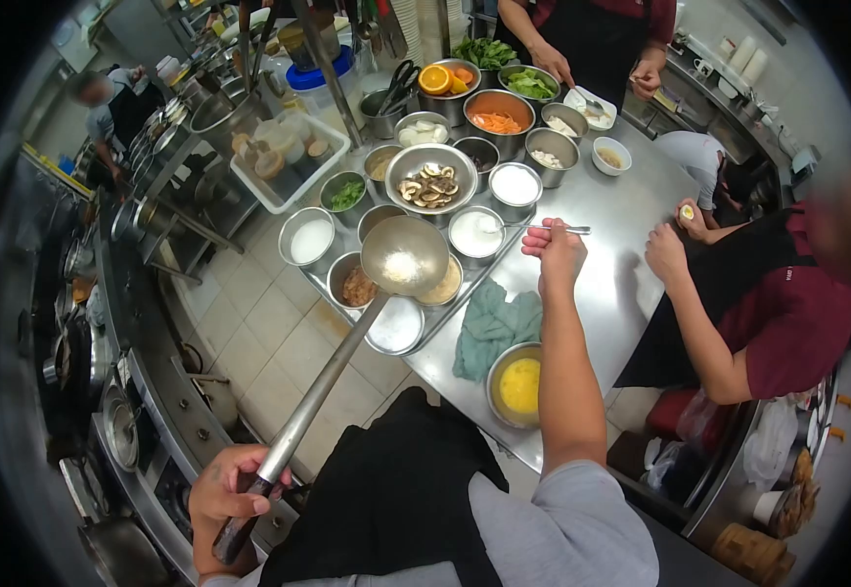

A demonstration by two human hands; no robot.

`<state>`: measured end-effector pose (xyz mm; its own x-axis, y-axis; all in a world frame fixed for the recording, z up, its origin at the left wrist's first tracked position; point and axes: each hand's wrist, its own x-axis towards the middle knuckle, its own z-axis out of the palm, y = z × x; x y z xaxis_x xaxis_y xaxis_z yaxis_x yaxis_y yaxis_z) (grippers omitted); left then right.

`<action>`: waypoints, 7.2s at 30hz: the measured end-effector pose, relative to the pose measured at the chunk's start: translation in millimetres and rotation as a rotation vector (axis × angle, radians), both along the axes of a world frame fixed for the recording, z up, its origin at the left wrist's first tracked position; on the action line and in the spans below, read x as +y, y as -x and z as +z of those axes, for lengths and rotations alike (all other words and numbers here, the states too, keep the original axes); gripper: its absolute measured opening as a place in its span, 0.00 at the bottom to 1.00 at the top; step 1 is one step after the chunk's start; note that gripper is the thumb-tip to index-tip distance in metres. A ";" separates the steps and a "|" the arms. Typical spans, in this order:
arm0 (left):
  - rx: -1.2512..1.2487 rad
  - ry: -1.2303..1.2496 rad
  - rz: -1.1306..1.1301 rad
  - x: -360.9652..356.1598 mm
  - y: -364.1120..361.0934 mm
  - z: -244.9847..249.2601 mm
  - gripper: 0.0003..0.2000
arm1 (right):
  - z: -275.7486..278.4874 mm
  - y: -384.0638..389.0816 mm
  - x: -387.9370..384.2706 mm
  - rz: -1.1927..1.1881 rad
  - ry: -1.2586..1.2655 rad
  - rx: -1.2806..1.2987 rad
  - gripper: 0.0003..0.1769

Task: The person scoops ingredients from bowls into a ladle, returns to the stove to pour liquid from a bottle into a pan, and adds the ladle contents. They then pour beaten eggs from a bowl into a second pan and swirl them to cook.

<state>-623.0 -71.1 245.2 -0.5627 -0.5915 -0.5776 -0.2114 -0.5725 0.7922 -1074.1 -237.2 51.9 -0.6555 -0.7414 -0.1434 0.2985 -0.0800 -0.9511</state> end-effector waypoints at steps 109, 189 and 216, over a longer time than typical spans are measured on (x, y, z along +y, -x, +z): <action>0.090 0.120 0.262 -10.7 -308.3 -42.1 0.27 | 2.0 -171.4 58.1 -0.403 -0.245 0.391 0.16; -0.029 0.102 0.666 49.4 -351.2 -52.2 0.20 | 68.6 -140.7 -77.9 -0.437 -0.650 1.284 0.31; 0.032 0.306 1.886 275.5 -161.2 -42.6 0.14 | 76.9 -440.8 -345.3 0.589 -0.281 1.854 0.28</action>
<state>-461.7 204.4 202.6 0.8334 -0.4241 -0.3543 0.4439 0.1320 0.8863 -633.3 -582.5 128.9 0.1672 -0.9691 0.1811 -0.9836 -0.1766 -0.0370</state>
